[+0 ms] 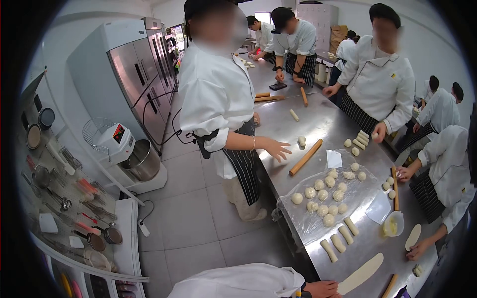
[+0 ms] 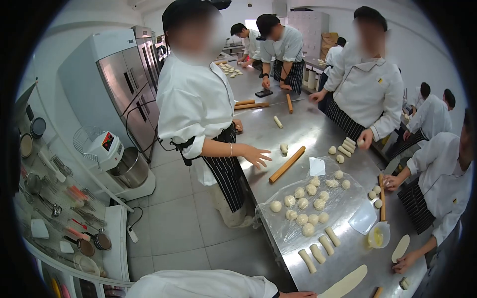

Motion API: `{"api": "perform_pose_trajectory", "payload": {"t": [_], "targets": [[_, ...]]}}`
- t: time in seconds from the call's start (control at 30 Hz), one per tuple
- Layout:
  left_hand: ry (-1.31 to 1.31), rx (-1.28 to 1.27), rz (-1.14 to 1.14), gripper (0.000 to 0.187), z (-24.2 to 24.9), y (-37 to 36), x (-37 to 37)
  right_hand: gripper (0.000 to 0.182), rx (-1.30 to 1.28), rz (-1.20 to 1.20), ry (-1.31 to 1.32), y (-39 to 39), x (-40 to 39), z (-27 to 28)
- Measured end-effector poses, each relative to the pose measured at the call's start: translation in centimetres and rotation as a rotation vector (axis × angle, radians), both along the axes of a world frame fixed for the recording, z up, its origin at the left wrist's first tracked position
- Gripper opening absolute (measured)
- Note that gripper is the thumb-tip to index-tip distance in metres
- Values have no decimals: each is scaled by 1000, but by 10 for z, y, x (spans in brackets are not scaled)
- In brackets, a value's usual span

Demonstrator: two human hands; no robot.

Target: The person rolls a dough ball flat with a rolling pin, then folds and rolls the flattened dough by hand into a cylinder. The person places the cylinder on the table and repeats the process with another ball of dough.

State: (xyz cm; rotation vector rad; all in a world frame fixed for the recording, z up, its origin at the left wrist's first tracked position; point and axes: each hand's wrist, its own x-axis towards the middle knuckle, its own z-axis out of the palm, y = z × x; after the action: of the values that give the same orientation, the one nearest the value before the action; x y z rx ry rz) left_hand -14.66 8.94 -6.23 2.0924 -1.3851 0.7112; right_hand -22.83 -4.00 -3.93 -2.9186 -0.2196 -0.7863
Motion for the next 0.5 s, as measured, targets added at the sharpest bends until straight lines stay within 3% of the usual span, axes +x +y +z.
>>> {"api": "perform_pose_trajectory", "payload": {"t": [0.03, 0.13, 0.2, 0.23, 0.27, 0.3, 0.33, 0.4, 0.47, 0.5], "targets": [[-17, 31, 16, 30, 1, 1, 1, 46, 5, 11, 12, -3, -3, -3], [11, 10, -70, 42, -56, -9, 2, 60, 28, 51, 40, -11, -8, -13], [230, -61, -113, 51, -37, 6, -1, 68, 60, 94, 83, -22, -15, -26], [613, 175, -165, 46, 29, 26, 2, 73, 86, 124, 104, -28, -17, -34], [650, 43, -293, 43, 26, 31, 3, 77, 117, 143, 140, -33, -22, -43], [523, 41, -152, 48, -1, 24, -7, 91, 131, 80, 338, -22, -34, -17], [515, 2, -157, 47, -28, 15, -9, 87, 113, 147, 262, -24, -32, -18], [501, 215, -159, 60, 14, 24, 3, 81, 96, 108, 426, -12, -18, 16], [412, 450, -210, 71, 31, 25, 15, 79, 140, 100, 439, -13, -11, 13], [342, 332, -220, 72, 11, 22, 17, 81, 122, 85, 469, -12, -11, 17]]}}
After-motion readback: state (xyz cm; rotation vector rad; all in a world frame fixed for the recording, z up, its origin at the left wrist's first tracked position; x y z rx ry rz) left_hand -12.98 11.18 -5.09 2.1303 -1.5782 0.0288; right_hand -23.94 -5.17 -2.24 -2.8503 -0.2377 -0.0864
